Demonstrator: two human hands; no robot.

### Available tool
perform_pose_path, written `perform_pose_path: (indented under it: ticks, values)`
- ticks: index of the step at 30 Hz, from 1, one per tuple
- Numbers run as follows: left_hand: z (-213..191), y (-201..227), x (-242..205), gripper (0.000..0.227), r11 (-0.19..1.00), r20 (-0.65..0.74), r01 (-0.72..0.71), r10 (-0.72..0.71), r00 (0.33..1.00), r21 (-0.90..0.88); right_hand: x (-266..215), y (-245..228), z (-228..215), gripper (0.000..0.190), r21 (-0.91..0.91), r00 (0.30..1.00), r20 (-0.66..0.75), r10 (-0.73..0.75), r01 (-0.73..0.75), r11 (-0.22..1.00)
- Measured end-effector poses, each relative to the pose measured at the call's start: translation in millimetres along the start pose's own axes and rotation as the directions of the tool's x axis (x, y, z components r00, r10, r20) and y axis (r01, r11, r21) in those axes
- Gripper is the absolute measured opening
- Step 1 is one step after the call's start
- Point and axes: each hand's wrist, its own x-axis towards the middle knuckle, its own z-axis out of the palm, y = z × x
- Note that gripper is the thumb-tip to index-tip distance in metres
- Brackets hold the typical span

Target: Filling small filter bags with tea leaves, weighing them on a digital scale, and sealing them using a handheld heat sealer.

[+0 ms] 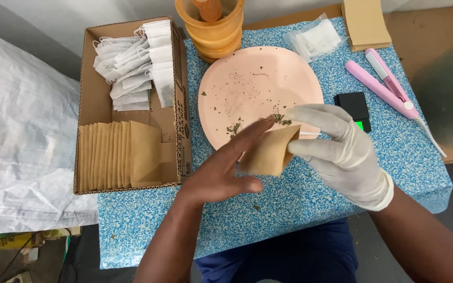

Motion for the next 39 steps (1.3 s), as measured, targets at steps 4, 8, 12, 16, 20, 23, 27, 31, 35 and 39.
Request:
perform_pose_path:
  ticks: [4,8,12,16,20,23,27,31,35,39]
  values:
    - [-0.4,-16.3,6.4,0.094,0.948,0.027,-0.027,0.038,0.999,-0.316,5.3,0.1,1.1,0.025,0.083,0.996,0.017,-0.089,0.088,0.993]
    - [11.0,-57.4,12.9,0.048,0.891,-0.090,-0.017,-0.027,0.996,-0.455,10.8,4.7,4.2,0.041,0.063,0.985,0.041,-0.169,0.166,0.984]
    - [14.4,-72.7,15.2,0.034,0.816,-0.202,-0.063,-0.067,0.977,-0.575,1.4,15.7,6.8,0.078,0.044,0.990,0.070,-0.125,0.122,0.992]
    - [10.3,-67.5,15.6,0.015,0.850,-0.286,-0.053,-0.118,0.951,-0.525,0.6,11.1,8.0,0.031,0.081,0.993,-0.002,0.120,-0.119,0.990]
    - [16.5,-67.0,16.9,0.015,0.885,-0.384,0.020,-0.222,0.897,-0.464,7.2,-2.5,9.6,0.016,0.211,0.968,0.012,0.251,-0.248,0.946]
    - [17.6,-70.5,20.1,0.013,0.921,-0.436,-0.052,-0.133,0.890,-0.387,-7.4,1.4,21.7,0.023,0.427,0.846,-0.095,0.525,-0.442,0.789]
    - [24.6,-65.7,20.6,0.016,0.914,-0.437,-0.035,-0.159,0.885,-0.404,-11.0,2.8,34.3,0.041,0.469,0.730,-0.102,0.675,-0.563,0.680]
    - [27.3,-63.2,21.1,0.015,0.898,-0.397,0.005,-0.199,0.896,-0.441,-14.1,11.4,43.2,0.047,0.475,0.637,-0.177,0.750,-0.612,0.632]
    - [26.9,-55.2,23.5,0.018,0.906,-0.422,0.032,-0.227,0.877,-0.422,-9.8,14.6,48.4,0.049,0.570,0.572,-0.172,0.802,-0.607,0.555]
    - [31.1,-68.4,21.4,0.018,0.895,-0.446,0.053,-0.271,0.853,-0.443,-5.6,15.9,43.8,0.053,0.566,0.555,-0.156,0.817,-0.628,0.534]
